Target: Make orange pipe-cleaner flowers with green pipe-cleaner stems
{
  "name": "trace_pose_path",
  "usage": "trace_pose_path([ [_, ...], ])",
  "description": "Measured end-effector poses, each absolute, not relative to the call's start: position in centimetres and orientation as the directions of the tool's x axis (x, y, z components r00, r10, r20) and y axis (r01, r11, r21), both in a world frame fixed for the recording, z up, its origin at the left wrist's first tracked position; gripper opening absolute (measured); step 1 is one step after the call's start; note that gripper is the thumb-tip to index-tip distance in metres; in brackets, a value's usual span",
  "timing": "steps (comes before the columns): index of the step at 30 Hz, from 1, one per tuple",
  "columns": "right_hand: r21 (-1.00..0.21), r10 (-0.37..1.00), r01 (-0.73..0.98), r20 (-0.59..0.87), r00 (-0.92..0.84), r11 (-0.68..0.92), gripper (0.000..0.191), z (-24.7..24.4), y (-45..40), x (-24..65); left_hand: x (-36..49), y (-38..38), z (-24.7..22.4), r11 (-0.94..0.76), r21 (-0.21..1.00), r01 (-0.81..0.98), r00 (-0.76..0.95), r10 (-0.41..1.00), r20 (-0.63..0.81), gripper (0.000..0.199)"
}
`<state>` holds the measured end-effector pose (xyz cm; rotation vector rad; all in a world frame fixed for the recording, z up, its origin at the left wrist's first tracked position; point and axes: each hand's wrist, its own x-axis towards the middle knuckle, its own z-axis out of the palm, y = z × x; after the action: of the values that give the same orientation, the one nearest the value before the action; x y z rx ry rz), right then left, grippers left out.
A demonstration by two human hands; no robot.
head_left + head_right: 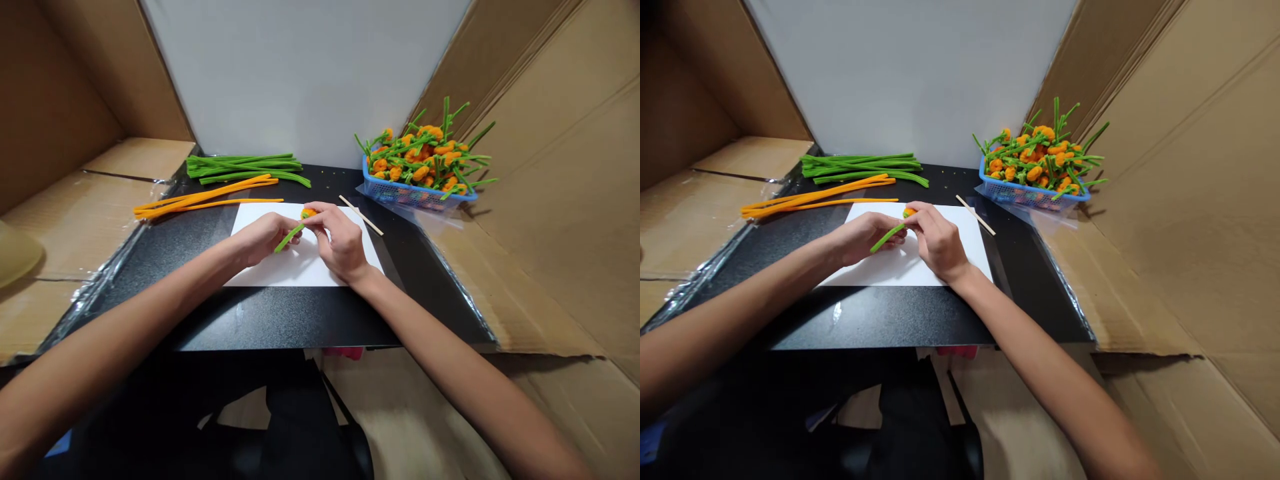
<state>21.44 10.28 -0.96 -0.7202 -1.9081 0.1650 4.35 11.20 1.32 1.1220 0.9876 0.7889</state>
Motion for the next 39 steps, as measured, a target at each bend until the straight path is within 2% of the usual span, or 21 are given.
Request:
trace_pose_path([
  [3, -0.584, 0.667, 0.343, 0.710, -0.224, 0.736, 0.014, -1.1, 10.6, 21.3, 4.2, 11.3, 1.4, 0.108, 0.985, 0.134, 0.267, 0.953, -0.141, 0.016],
  [7, -0.864, 0.871, 0.131, 0.469, -0.143, 0.487, 0.006, -1.4, 11.0, 20.8, 4.5, 11.3, 0.6, -0.165, 0.915, 0.369, 0.129, 0.984, 0.125, 0.019],
  [10, -0.927, 0.922, 0.021, 0.371, -0.109, 0.375, 0.005, -1.7, 11.0, 20.4, 4.7, 11.0, 0.2, -0.252, 0.810, 0.530, 0.064, 0.964, 0.258, 0.013],
  [13, -0.915, 0.916, 0.048, 0.396, -0.065, 0.400, 0.004, -1.8, 10.7, 20.2, 4.7, 10.7, 0.0, -0.262, 0.790, 0.554, 0.077, 0.961, 0.265, 0.009],
  [16, -0.907, 0.909, 0.073, 0.410, -0.067, 0.415, 0.004, -1.8, 10.5, 20.1, 4.6, 10.7, -0.2, -0.254, 0.805, 0.536, 0.084, 0.965, 0.248, 0.009],
  [18, -0.930, 0.929, 0.021, 0.365, -0.064, 0.367, 0.007, -1.7, 10.6, 20.1, 4.7, 11.0, -0.6, -0.267, 0.828, 0.493, 0.074, 0.961, 0.266, 0.011],
  [22, -0.954, 0.963, -0.176, 0.259, -0.075, 0.242, 0.018, -1.6, 11.1, 20.3, 4.7, 11.9, -1.8, -0.338, 0.910, 0.239, 0.063, 0.941, 0.333, 0.017],
  [25, -0.948, 0.964, -0.254, 0.231, -0.131, 0.192, 0.019, -1.5, 11.3, 20.4, 4.7, 12.3, -2.4, -0.308, 0.948, 0.081, 0.074, 0.950, 0.302, 0.023],
  [29, -0.959, 0.969, -0.224, 0.207, -0.135, 0.174, 0.019, -1.4, 11.4, 20.6, 4.7, 12.0, -2.1, -0.285, 0.957, 0.050, 0.045, 0.958, 0.283, 0.026],
  [35, -0.954, 0.974, -0.251, 0.195, -0.116, 0.161, 0.008, -1.6, 11.7, 20.8, 5.0, 11.9, -1.9, -0.226, 0.969, -0.102, 0.042, 0.972, 0.231, 0.026],
  [39, -0.970, 0.978, -0.206, 0.156, -0.137, 0.126, 0.010, -1.3, 11.6, 20.9, 5.1, 11.9, -2.1, -0.166, 0.973, -0.159, 0.039, 0.984, 0.174, 0.031],
])
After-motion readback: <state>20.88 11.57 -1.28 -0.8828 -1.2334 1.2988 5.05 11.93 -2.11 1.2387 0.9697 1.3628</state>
